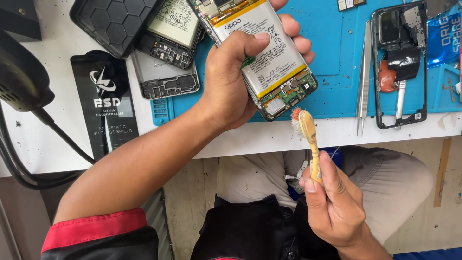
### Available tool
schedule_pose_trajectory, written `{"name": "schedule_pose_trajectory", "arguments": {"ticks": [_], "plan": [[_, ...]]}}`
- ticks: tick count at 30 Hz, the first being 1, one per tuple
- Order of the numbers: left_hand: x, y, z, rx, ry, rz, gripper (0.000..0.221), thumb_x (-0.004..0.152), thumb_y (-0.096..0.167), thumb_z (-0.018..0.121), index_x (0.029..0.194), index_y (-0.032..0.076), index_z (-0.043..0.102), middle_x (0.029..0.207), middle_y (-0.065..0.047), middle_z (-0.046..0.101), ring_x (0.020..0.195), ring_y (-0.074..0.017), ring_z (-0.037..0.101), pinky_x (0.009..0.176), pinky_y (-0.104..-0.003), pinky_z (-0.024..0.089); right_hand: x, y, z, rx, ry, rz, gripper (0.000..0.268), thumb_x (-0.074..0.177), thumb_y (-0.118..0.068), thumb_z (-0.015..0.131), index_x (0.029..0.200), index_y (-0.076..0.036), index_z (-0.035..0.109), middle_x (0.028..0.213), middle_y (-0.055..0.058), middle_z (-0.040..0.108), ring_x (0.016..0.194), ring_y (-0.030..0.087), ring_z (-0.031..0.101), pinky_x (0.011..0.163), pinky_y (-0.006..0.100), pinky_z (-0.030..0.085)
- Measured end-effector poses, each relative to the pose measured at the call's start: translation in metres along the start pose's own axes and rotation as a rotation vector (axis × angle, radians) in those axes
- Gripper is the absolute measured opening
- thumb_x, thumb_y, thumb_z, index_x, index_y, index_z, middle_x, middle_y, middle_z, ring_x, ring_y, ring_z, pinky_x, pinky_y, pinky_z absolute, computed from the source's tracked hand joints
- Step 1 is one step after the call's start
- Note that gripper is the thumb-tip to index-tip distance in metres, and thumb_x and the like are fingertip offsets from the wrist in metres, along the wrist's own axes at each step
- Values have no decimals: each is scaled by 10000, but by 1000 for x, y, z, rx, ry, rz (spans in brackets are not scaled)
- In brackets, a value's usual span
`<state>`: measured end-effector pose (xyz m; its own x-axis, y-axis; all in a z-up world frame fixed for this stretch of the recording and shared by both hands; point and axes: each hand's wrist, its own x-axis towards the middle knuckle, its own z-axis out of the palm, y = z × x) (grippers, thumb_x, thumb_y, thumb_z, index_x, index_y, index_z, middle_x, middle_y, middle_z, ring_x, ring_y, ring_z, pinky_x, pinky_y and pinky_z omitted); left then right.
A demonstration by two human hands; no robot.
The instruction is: Cleaning a mobile phone frame with a brush and inspecting internal components during a repair process.
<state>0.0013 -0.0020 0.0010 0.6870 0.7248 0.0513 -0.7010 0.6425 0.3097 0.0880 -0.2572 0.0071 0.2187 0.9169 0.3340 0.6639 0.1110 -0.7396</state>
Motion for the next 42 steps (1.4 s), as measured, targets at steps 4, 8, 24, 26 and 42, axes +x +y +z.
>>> {"name": "schedule_pose_trajectory", "arguments": {"ticks": [4,8,24,26,42], "plan": [[-1,0,1,79,28,20,424,960,80,577,1370,-30,561,1150,-193,680,1025,-356,715,1010,-572,597,6,-6,-2,1,-40,-1,482,1026,22,544,1478,97,392,882,155,628,775,222,644,727,296,631],[-1,-1,1,119,62,27,415,953,77,584,1359,-8,580,1137,-176,697,1009,-345,728,997,-566,602,5,-5,0,22,-39,-6,470,1024,29,543,1470,87,406,897,160,633,772,221,644,717,284,634],[0,-6,9,259,244,-104,488,950,357,653,1329,73,533,981,-75,632,833,-245,687,822,-438,590,37,-11,3,-254,-96,-74,550,1009,173,626,1506,-1,469,928,112,571,732,213,566,667,302,545],[1,-4,7,233,242,-81,481,964,344,646,1338,64,530,987,-91,630,838,-253,682,832,-441,587,32,-6,0,-276,-102,-87,555,1014,175,630,1513,-6,466,917,103,563,710,210,548,605,302,519],[4,21,25,474,17,-269,521,940,221,602,1403,-3,523,1129,-136,699,987,-296,738,888,-464,627,-28,14,-26,-51,137,207,497,953,-36,622,1389,146,467,912,142,675,659,139,601,657,251,557]]}}
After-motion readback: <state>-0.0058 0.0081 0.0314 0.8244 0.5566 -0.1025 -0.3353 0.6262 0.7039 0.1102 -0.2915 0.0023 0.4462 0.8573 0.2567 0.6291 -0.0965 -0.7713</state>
